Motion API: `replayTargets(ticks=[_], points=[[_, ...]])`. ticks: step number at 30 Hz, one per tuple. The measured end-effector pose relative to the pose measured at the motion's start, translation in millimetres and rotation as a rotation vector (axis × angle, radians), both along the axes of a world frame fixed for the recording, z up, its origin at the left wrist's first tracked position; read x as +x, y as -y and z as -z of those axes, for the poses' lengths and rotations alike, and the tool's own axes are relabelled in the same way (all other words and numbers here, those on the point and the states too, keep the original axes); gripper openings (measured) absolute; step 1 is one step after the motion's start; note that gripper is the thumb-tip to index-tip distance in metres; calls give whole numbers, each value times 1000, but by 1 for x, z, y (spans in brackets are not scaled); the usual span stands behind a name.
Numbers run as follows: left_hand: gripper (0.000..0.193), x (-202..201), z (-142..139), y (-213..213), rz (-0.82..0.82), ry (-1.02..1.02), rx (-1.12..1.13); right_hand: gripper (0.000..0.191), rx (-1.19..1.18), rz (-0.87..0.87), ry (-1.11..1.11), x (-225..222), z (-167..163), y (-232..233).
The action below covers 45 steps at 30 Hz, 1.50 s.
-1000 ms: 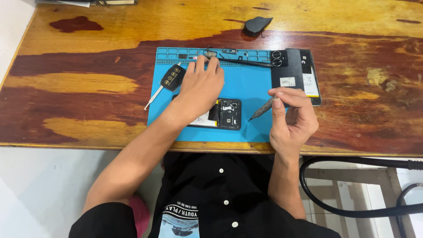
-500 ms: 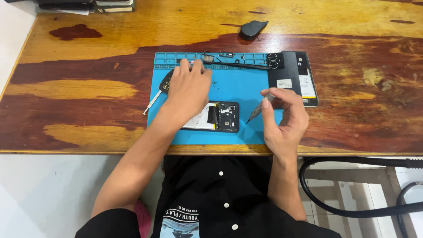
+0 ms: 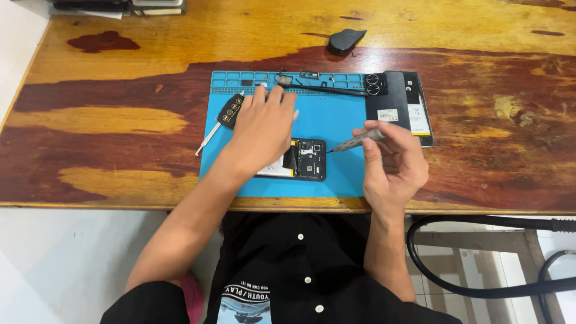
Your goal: The person repairs a disassembled smartphone on a blue mat, unscrewing components with a screwdriver, prying with a spudger, lifting the battery, and using tweezers to handle small internal parts while moving removed screws and parts onto the mat.
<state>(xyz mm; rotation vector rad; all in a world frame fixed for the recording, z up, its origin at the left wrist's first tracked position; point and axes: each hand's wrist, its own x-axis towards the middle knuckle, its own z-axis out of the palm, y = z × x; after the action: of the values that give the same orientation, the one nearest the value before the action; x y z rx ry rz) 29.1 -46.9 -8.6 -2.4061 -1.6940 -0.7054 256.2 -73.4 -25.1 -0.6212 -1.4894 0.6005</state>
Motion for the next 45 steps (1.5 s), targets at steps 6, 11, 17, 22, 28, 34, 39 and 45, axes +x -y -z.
replayTargets(ticks=[6, 11, 17, 22, 28, 34, 39, 45], points=[[29, 5, -16, 53, 61, -27, -31, 28, -14, -61, -25, -4, 0, 2], [35, 2, -18, 74, 142, 119, 30, 29, 38, -131, 18, -8, 2, 4], [25, 2, -13, 75, 129, 296, 39, 32, 101, -184, 108, -11, 2, 4], [25, 1, -8, 79, 106, 352, 75, 33, 106, -176, 119, -10, 1, 5], [12, -1, -8, 82, 178, 406, 115, 33, 92, -187, 122, -8, -2, 6], [6, 1, -7, 81, 203, 410, 117, 32, 138, -212, 146, -8, -1, 6], [6, 2, -7, 81, 165, 418, 137, 31, 114, -252, 156, -7, 0, 5], [6, 1, -5, 79, 169, 431, 124, 29, 151, -203, 201, -7, 0, 3]])
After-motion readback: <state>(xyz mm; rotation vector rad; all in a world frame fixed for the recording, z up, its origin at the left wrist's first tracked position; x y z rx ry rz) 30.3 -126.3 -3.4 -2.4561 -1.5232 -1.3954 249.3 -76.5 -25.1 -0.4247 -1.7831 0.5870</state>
